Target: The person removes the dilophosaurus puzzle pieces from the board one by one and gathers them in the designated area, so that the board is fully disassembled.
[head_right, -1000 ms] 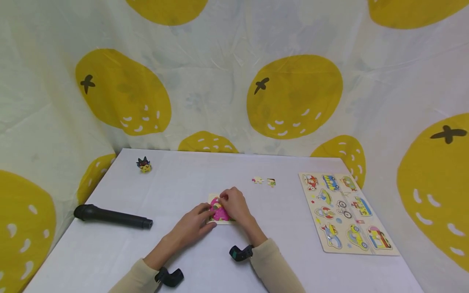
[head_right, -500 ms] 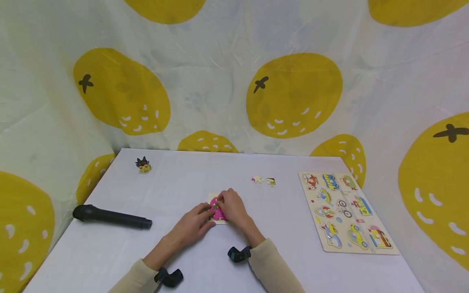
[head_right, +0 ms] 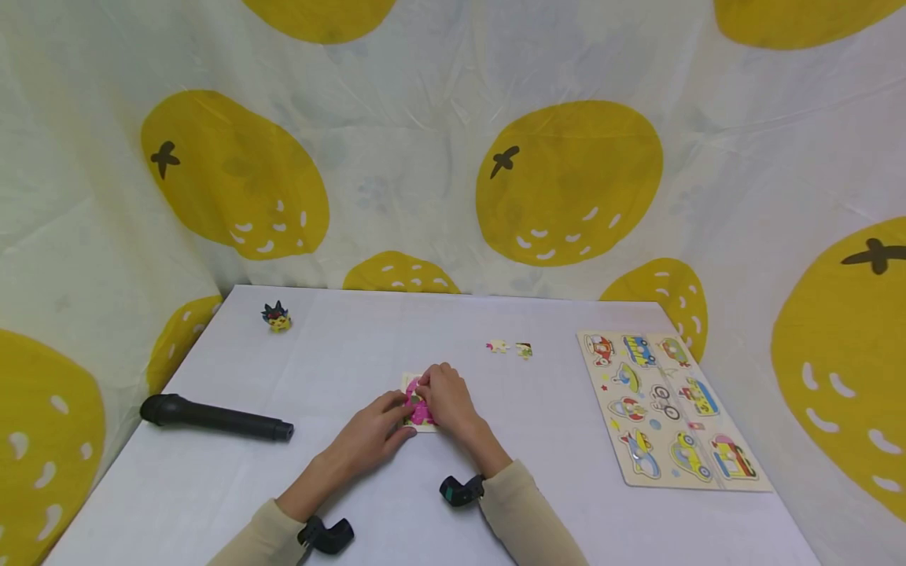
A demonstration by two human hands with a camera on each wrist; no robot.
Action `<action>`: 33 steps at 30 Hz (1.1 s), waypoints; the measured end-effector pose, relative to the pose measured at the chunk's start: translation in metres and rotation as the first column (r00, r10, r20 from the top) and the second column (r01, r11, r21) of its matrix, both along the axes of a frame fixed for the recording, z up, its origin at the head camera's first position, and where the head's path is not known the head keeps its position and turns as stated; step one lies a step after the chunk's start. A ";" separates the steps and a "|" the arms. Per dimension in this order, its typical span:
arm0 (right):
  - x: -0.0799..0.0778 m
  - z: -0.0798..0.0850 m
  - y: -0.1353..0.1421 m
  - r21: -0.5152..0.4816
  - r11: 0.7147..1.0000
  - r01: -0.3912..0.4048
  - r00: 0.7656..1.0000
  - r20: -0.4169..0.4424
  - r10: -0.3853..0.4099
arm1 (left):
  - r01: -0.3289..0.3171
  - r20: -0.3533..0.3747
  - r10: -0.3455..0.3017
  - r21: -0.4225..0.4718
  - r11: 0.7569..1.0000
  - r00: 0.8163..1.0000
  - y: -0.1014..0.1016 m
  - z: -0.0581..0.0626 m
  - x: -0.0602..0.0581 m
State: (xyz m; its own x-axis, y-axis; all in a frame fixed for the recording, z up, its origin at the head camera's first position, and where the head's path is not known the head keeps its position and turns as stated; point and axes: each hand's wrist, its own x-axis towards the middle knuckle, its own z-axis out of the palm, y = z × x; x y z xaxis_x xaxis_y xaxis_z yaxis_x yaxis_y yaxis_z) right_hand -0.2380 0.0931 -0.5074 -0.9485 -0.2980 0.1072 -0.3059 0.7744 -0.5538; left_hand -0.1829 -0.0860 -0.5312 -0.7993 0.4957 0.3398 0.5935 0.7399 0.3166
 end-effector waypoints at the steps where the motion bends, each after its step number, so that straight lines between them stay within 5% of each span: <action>1: 0.000 0.000 0.000 -0.013 1.000 0.000 1.000 0.002 0.000 | 0.000 0.003 0.000 0.001 1.000 1.000 0.000 0.000 0.000; 11: -0.002 0.002 0.000 -0.149 0.989 0.004 0.999 0.041 0.002 | -0.005 0.039 0.005 -0.002 1.000 0.999 0.000 0.005 0.001; 24: -0.006 -0.002 0.005 -0.200 0.980 -0.014 0.998 0.061 0.026 | -0.022 0.057 0.023 -0.020 1.000 0.998 0.001 0.004 0.001; 33: -0.011 0.001 0.014 -0.291 0.953 0.086 0.993 0.101 -0.059 | -0.034 0.057 0.035 -0.027 0.999 0.998 0.001 0.004 0.002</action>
State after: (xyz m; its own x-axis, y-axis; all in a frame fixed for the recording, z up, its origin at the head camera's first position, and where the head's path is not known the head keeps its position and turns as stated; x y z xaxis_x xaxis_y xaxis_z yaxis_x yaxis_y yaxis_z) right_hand -0.2486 0.1071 -0.5067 -0.9761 -0.1964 0.0928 -0.1933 0.5907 -0.7834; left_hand -0.1812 -0.0847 -0.5269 -0.8341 0.4754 0.2797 0.5485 0.7682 0.3300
